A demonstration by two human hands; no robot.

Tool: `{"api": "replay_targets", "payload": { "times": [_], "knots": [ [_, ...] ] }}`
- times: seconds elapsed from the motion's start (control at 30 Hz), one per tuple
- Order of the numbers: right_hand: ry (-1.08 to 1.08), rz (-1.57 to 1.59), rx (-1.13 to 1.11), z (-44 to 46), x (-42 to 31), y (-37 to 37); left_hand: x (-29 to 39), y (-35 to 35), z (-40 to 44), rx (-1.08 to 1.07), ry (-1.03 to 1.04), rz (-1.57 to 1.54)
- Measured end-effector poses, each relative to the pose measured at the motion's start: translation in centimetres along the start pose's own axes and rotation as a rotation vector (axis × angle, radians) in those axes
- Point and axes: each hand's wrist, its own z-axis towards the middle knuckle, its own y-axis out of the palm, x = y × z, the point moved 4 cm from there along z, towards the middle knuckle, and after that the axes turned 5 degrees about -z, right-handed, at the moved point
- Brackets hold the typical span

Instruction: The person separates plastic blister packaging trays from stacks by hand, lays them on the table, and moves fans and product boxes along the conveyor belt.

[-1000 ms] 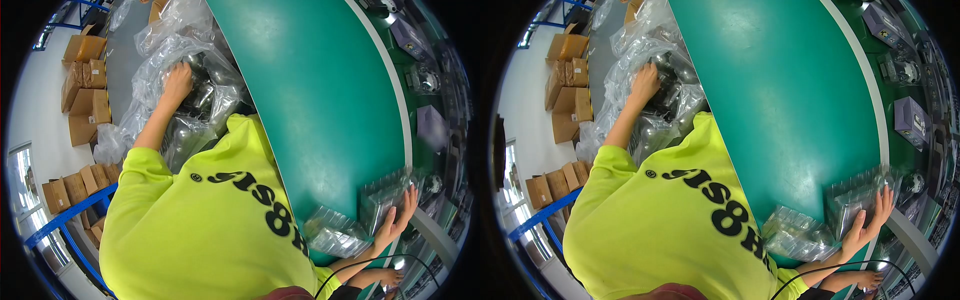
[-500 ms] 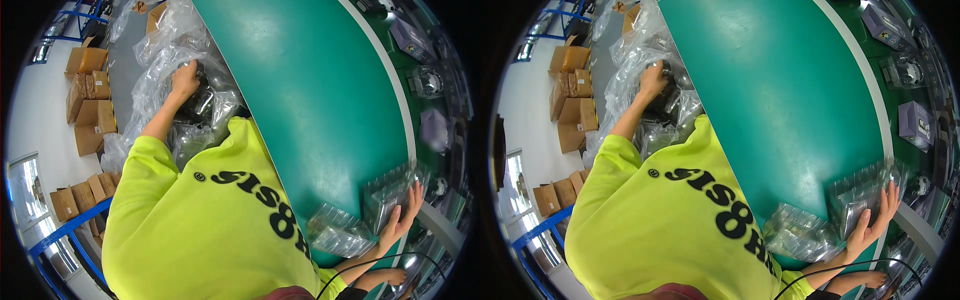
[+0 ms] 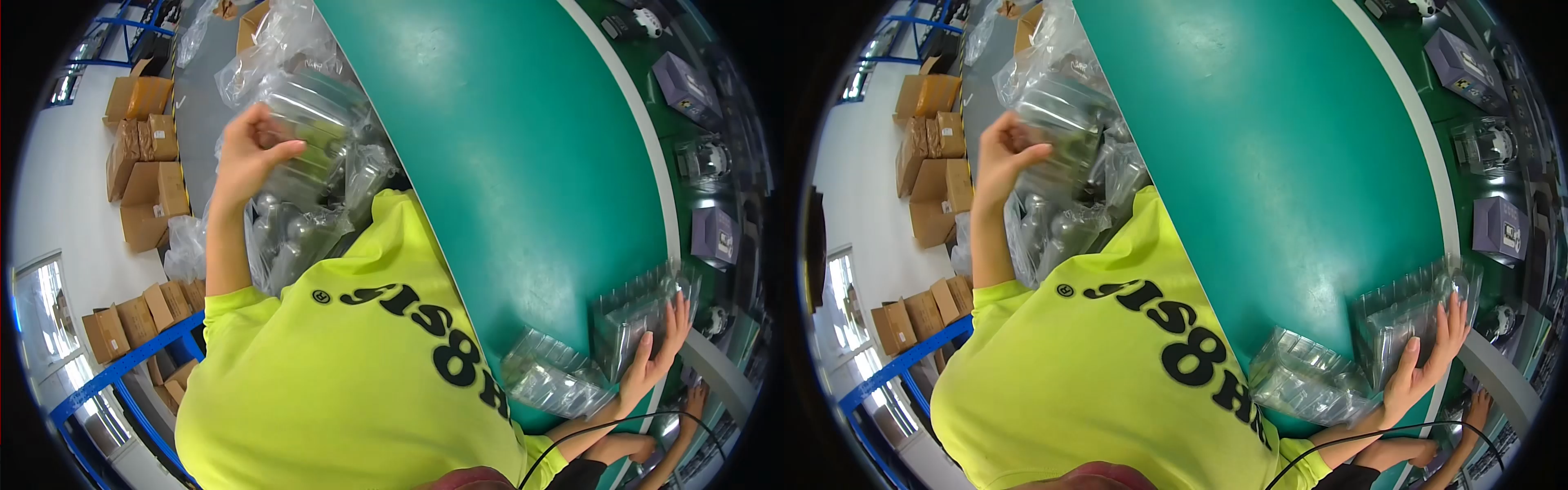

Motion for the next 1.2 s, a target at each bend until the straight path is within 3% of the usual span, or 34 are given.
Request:
{"api": "replay_targets", "payload": {
  "times": [0.07, 0.13, 0.2, 0.27, 0.3, 0.37, 0.4, 0.47, 0.5, 0.63, 0.73, 0.8, 0.87, 0.9, 1.0, 1.13, 1.2],
  "knots": [
    [-0.04, -0.047, -0.058, 0.4, -0.6, 0.0, 3.0, -0.1, -0.2, 0.002, 0.038, -0.181],
    [-0.06, -0.116, -0.097, 0.7, -1.1, -0.6, 6.2, 2.0, 0.5, 0.001, 0.287, -0.658],
    [-0.039, -0.104, -0.085, 0.7, -1.2, -0.7, 7.6, 5.6, 1.1, 0.119, 0.308, -0.657],
    [-0.013, -0.121, -0.06, 0.7, -1.1, -0.9, 6.5, 9.1, 3.1, -0.111, 0.583, -0.25],
    [-0.03, -0.108, -0.067, 0.8, -1.1, -1.1, 4.9, 11.3, 4.0, -0.338, 0.883, -0.069],
    [-0.033, -0.117, -0.073, 0.9, -1.2, -1.5, 10.4, 19.0, 4.4, -0.804, 1.03, 0.111],
    [0.013, -0.129, -0.04, 0.8, -0.9, -1.7, 10.7, 20.2, 4.9, -0.848, 1.067, 0.105],
    [-0.052, -0.149, -0.046, 0.8, -1.0, -1.8, 8.7, 22.2, 6.5, -1.074, 0.658, 0.264],
    [-0.023, -0.153, -0.025, 0.8, -0.7, -2.0, 9.2, 22.9, 6.7, -1.101, 0.681, 0.273],
    [-0.085, -0.168, -0.037, 1.0, -0.6, -1.8, 9.5, 23.3, 8.5, -0.863, 0.176, -0.25],
    [-0.096, -0.164, -0.016, 0.8, -0.1, -1.9, 6.7, 22.3, 8.1, -1.006, 0.211, -0.287],
    [-0.103, -0.147, 0.012, 0.5, 0.3, -1.6, 7.9, 22.1, 4.5, -1.175, 0.559, 0.029],
    [-0.068, -0.131, 0.018, 0.1, 1.0, -1.1, 6.1, 22.2, 1.0, -0.946, 0.548, 0.321],
    [-0.031, -0.109, 0.02, -0.1, 1.4, -0.9, 4.8, 22.8, -0.5, -1.009, 0.528, 0.373],
    [-0.078, -0.116, 0.055, -1.1, 1.4, -0.4, 4.2, 22.6, -2.4, -0.684, 0.742, 0.325],
    [-0.131, -0.15, 0.078, -0.6, 1.6, -0.8, 9.0, 25.1, -1.1, -0.604, 1.028, 0.005],
    [-0.16, -0.15, 0.086, -0.2, 1.3, -1.1, 13.3, 27.7, -1.0, -0.786, 1.284, 0.061]
  ]
}}
